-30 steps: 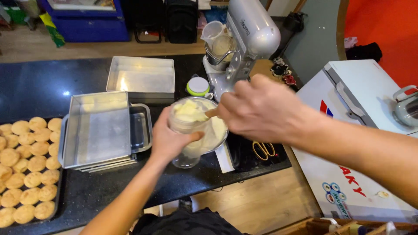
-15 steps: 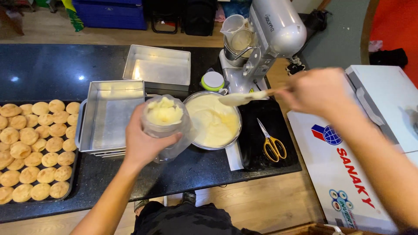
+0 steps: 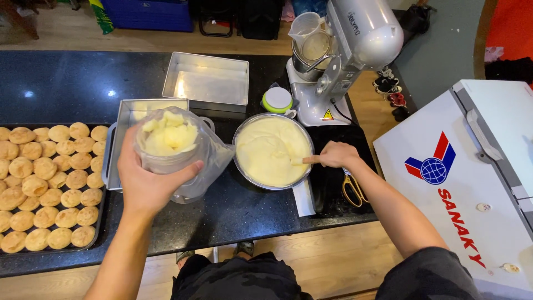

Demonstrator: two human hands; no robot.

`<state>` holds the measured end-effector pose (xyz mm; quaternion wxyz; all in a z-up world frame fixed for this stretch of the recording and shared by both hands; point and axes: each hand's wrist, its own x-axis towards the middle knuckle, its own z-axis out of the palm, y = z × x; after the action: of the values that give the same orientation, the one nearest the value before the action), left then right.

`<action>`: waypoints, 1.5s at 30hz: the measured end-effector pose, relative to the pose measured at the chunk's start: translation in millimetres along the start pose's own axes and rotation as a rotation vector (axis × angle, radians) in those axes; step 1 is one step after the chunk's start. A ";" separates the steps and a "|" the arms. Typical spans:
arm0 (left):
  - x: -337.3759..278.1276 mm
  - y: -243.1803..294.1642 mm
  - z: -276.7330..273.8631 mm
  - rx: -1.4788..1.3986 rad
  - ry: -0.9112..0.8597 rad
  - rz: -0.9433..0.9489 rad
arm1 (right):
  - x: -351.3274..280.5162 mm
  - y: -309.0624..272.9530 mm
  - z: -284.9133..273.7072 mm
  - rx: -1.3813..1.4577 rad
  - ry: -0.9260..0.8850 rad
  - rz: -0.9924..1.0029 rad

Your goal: Fill small pastry shells with cream using a piping bag.

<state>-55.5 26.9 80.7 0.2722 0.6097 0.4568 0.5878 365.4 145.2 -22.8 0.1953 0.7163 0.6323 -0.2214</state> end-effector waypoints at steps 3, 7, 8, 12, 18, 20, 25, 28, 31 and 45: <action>4.4 -6.0 0.6 0.085 0.056 0.066 | 4.8 26.2 18.9 0.105 0.017 0.008; 18.3 -13.5 4.7 0.292 0.095 0.159 | -1.2 52.3 43.8 0.232 0.073 0.008; 22.9 -13.3 7.8 0.373 0.108 0.183 | -3.5 56.9 47.7 0.276 0.101 0.003; 43.1 -23.3 23.1 0.511 0.140 0.238 | -14.9 71.6 54.4 0.359 0.168 -0.015; 67.9 -52.1 55.5 0.596 0.084 0.290 | -19.0 93.8 50.8 0.487 0.224 -0.101; 68.7 -56.8 67.3 0.617 0.056 0.278 | -18.1 107.2 41.5 0.512 0.242 -0.143; 68.2 -58.7 97.5 0.629 -0.019 0.277 | -33.4 130.1 -12.7 0.477 0.275 -0.156; 64.5 -58.9 113.0 0.602 -0.055 0.266 | -54.6 137.6 -58.3 0.432 0.386 -0.216; 60.0 -57.2 131.6 0.575 -0.076 0.253 | -78.9 137.6 -104.4 0.458 0.374 -0.234; 29.1 20.0 167.1 0.159 -0.167 0.081 | -226.0 -8.3 -222.0 -0.743 0.956 -0.477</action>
<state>107.5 78.0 84.8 0.2362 0.6942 0.4527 0.5074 349.6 85.4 288.0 0.0725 0.4604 0.8257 0.3178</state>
